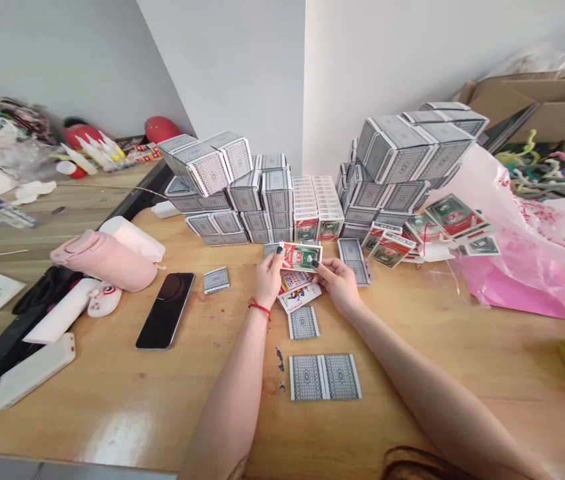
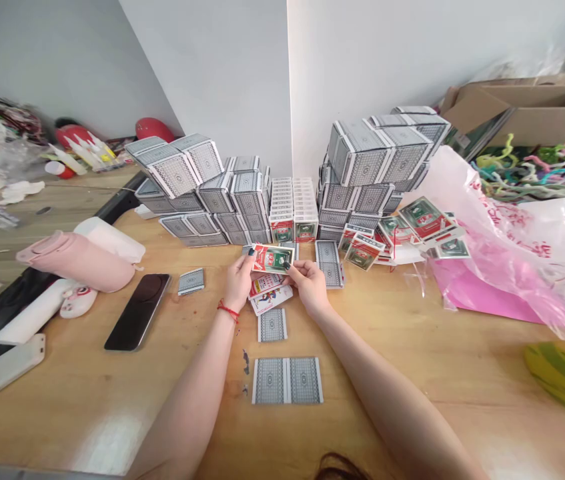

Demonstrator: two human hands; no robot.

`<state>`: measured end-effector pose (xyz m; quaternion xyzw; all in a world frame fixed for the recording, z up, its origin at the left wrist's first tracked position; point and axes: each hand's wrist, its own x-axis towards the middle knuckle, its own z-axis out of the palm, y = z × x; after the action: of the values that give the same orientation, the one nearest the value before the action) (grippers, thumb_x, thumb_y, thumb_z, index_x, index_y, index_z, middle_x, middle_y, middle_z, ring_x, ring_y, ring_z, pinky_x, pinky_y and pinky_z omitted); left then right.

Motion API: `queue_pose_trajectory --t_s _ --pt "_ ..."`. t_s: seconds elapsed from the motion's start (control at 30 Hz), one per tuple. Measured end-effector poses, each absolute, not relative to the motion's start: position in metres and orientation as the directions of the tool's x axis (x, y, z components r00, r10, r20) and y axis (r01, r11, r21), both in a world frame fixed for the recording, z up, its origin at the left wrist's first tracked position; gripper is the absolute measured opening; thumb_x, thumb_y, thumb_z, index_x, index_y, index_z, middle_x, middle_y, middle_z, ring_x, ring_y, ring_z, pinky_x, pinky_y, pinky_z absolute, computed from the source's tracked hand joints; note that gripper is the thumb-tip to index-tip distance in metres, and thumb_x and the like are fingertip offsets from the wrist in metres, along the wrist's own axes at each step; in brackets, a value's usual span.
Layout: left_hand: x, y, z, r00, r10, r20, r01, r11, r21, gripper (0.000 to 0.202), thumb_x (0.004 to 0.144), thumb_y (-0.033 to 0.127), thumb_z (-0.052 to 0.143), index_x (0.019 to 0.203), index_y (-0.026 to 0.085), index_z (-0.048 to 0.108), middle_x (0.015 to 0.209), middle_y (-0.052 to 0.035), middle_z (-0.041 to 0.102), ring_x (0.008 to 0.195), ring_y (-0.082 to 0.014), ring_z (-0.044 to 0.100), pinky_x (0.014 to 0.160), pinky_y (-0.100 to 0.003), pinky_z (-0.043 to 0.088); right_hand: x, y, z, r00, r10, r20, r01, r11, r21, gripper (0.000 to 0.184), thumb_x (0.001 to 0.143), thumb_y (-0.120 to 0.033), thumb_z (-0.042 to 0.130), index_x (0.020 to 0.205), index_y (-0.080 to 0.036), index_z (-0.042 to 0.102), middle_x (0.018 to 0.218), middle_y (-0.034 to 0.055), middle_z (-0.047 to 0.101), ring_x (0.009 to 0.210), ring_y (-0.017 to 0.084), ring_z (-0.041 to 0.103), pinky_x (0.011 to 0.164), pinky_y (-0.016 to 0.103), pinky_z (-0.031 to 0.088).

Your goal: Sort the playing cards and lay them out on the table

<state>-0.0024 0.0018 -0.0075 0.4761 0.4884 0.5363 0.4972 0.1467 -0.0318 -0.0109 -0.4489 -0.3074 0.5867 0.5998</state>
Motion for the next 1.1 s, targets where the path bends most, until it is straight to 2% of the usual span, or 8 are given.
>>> queue_pose_trajectory --t_s 0.2,0.3,0.4,0.53,0.67,0.77,0.97,1.1 --pt "0.000 -0.004 0.004 0.031 0.983 0.183 -0.013 -0.183 0.983 0.045 0.080 0.046 0.049 0.114 0.018 0.057 0.116 -0.0080 0.059 0.119 -0.0217 0.045 0.099 -0.032 0.036 0.147 -0.032 -0.011 0.130 0.978 -0.166 -0.403 -0.100 -0.910 0.032 0.060 -0.041 0.073 0.075 -0.019 0.055 0.053 -0.0020 0.060 0.048 0.013 0.056 0.053 0.026 0.046" --pt "0.000 -0.007 0.009 0.095 0.974 0.207 -0.003 -0.207 0.978 0.052 0.079 0.043 0.052 0.125 0.019 0.047 0.127 -0.0080 0.051 0.123 -0.0208 0.041 0.101 -0.031 0.034 0.148 -0.032 -0.010 0.118 0.980 -0.158 -0.406 -0.098 -0.909 0.032 0.059 -0.040 0.073 0.075 -0.019 0.055 0.053 -0.0016 0.060 0.049 0.013 0.056 0.053 0.026 0.046" --pt "0.000 -0.008 0.010 0.140 0.969 0.203 0.000 -0.205 0.979 0.062 0.075 0.040 0.058 0.131 0.021 0.039 0.133 -0.0085 0.045 0.121 -0.0208 0.043 0.100 -0.030 0.036 0.148 -0.033 -0.009 0.102 0.983 -0.154 -0.406 -0.101 -0.908 0.031 0.060 -0.040 0.072 0.075 -0.019 0.055 0.054 -0.0010 0.061 0.049 0.012 0.056 0.052 0.025 0.045" --pt "0.000 -0.009 0.008 0.130 0.975 0.181 0.059 -0.190 0.980 0.063 0.076 0.039 0.057 0.133 0.022 0.035 0.133 -0.0084 0.045 0.115 -0.0207 0.049 0.095 -0.031 0.040 0.148 -0.033 -0.009 0.106 0.981 -0.160 -0.394 -0.106 -0.913 0.032 0.059 -0.041 0.073 0.074 -0.019 0.055 0.054 -0.0008 0.061 0.049 0.013 0.056 0.052 0.026 0.046" --pt "0.000 -0.009 0.008 0.100 0.971 0.218 0.133 -0.230 0.964 0.051 0.081 0.038 0.050 0.129 0.023 0.042 0.134 -0.0067 0.044 0.120 -0.0195 0.044 0.098 -0.028 0.036 0.148 -0.033 -0.010 0.104 0.984 -0.145 -0.392 -0.093 -0.915 0.031 0.059 -0.039 0.073 0.073 -0.018 0.055 0.055 -0.0010 0.061 0.049 0.012 0.056 0.052 0.025 0.046" --pt "-0.001 -0.009 0.009 0.094 0.971 0.221 0.156 -0.234 0.960 0.048 0.081 0.037 0.049 0.127 0.023 0.045 0.133 -0.0061 0.045 0.119 -0.0195 0.046 0.097 -0.028 0.037 0.148 -0.032 -0.011 0.089 0.987 -0.138 -0.399 -0.092 -0.912 0.030 0.059 -0.037 0.074 0.071 -0.018 0.055 0.055 -0.0016 0.060 0.049 0.011 0.055 0.053 0.025 0.046" --pt "-0.001 -0.012 0.010 0.114 0.971 0.210 0.162 -0.227 0.960 0.061 0.073 0.037 0.060 0.129 0.023 0.042 0.118 -0.0070 0.058 0.102 -0.0198 0.057 0.090 -0.029 0.042 0.150 -0.033 -0.011 0.080 0.988 -0.135 -0.396 -0.093 -0.913 0.030 0.059 -0.039 0.074 0.071 -0.018 0.055 0.057 -0.0011 0.062 0.049 0.011 0.055 0.053 0.025 0.045" --pt "-0.002 -0.010 0.006 0.110 0.964 0.240 0.281 -0.262 0.923 0.056 0.077 0.039 0.054 0.130 0.023 0.041 0.119 -0.0073 0.058 0.092 -0.0186 0.060 0.080 -0.027 0.045 0.149 -0.033 -0.010 0.089 0.988 -0.130 -0.378 -0.087 -0.922 0.031 0.058 -0.039 0.074 0.071 -0.018 0.055 0.056 -0.0014 0.061 0.048 0.011 0.055 0.051 0.025 0.045"
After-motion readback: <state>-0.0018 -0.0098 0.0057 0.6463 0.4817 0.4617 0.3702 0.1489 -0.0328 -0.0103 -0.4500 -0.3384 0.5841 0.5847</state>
